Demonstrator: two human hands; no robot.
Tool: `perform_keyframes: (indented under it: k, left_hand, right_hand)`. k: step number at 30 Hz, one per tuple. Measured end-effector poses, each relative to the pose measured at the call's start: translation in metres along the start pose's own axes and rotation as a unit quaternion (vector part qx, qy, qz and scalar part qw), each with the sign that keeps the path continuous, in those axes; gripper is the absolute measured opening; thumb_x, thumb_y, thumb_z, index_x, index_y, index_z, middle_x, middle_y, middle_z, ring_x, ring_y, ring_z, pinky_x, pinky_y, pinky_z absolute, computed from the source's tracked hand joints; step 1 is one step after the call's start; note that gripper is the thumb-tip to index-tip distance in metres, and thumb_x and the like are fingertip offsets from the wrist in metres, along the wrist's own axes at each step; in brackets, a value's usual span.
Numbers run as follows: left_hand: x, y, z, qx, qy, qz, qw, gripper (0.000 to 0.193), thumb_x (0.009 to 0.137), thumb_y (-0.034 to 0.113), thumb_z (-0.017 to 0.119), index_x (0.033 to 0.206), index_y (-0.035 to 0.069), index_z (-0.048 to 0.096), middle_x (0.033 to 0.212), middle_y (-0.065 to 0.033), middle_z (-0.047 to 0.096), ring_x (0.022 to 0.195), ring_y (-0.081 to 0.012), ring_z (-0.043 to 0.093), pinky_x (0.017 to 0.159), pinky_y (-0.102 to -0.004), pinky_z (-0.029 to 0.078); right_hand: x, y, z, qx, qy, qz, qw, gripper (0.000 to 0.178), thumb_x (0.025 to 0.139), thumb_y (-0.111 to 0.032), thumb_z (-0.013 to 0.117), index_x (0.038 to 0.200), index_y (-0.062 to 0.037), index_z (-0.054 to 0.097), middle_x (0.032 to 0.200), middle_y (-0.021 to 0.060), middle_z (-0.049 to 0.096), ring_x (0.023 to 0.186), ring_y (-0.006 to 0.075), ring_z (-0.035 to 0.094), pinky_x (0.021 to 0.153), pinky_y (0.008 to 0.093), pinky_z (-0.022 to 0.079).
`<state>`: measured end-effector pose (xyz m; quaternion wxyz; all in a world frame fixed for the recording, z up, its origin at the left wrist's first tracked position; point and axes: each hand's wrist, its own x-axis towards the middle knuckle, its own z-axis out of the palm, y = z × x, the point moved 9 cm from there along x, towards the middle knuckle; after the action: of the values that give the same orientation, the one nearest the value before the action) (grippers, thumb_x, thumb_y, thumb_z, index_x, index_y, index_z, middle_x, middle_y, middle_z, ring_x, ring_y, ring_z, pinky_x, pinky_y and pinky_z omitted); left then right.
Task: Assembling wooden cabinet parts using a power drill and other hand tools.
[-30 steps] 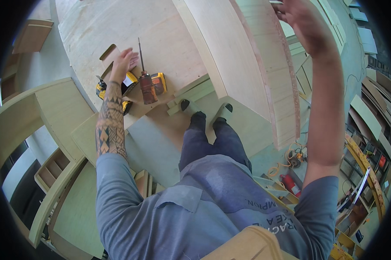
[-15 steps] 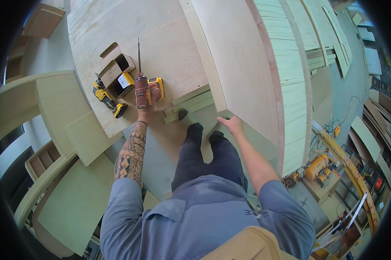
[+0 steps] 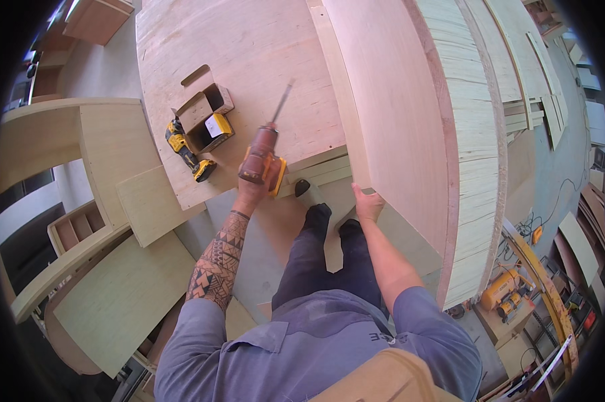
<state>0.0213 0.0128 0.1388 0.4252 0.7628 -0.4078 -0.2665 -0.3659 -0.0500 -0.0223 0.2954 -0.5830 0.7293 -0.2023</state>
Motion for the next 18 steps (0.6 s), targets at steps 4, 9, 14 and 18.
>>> perform_keyframes:
  k: [4, 9, 14, 18]
  left_hand:
    - [0.012, 0.048, 0.018, 0.010, -0.087, 0.015, 0.996, 0.043, 0.091, 0.029, 0.080, 0.122, 0.004, 0.068, 0.103, -0.0161, 0.076, 0.092, -0.0311, 0.075, 0.084, -0.0385, 0.059]
    - [0.051, 0.080, 0.041, 0.095, -0.118, -0.001, 0.988, 0.050, 0.089, 0.026, 0.080, 0.134, 0.006, 0.065, 0.107, -0.0124, 0.075, 0.087, -0.0224, 0.072, 0.079, -0.0366, 0.058]
    - [0.082, 0.067, 0.074, 0.149, -0.277, -0.166, 0.935, 0.047, 0.092, 0.048, 0.071, 0.104, 0.003, 0.075, 0.088, -0.0245, 0.073, 0.086, -0.0408, 0.072, 0.079, -0.0464, 0.056]
    - [0.093, 0.102, 0.091, 0.170, -0.329, -0.137, 0.919, 0.042, 0.092, 0.041, 0.074, 0.094, -0.001, 0.073, 0.065, -0.0106, 0.067, 0.058, -0.0181, 0.067, 0.058, -0.0371, 0.055]
  right_hand:
    - [-0.003, -0.012, -0.004, -0.016, 0.037, -0.028, 0.999, 0.069, 0.073, -0.038, 0.094, 0.122, 0.0024, 0.068, 0.120, 0.0245, 0.071, 0.114, 0.0433, 0.065, 0.104, 0.0467, 0.049]
    - [-0.003, 0.000, 0.007, -0.076, -0.007, 0.034, 0.997, 0.073, 0.073, -0.046, 0.092, 0.120, 0.0048, 0.069, 0.121, 0.0259, 0.072, 0.113, 0.0425, 0.067, 0.104, 0.0462, 0.049]
    - [-0.004, 0.006, 0.022, -0.203, -0.098, 0.105, 0.969, 0.080, 0.075, -0.063, 0.086, 0.107, 0.0097, 0.073, 0.110, 0.0276, 0.075, 0.105, 0.0413, 0.071, 0.100, 0.0461, 0.051]
    - [-0.003, 0.016, 0.009, -0.142, 0.015, 0.057, 0.988, 0.081, 0.075, -0.065, 0.085, 0.098, 0.0119, 0.074, 0.103, 0.0283, 0.075, 0.102, 0.0403, 0.072, 0.098, 0.0461, 0.052]
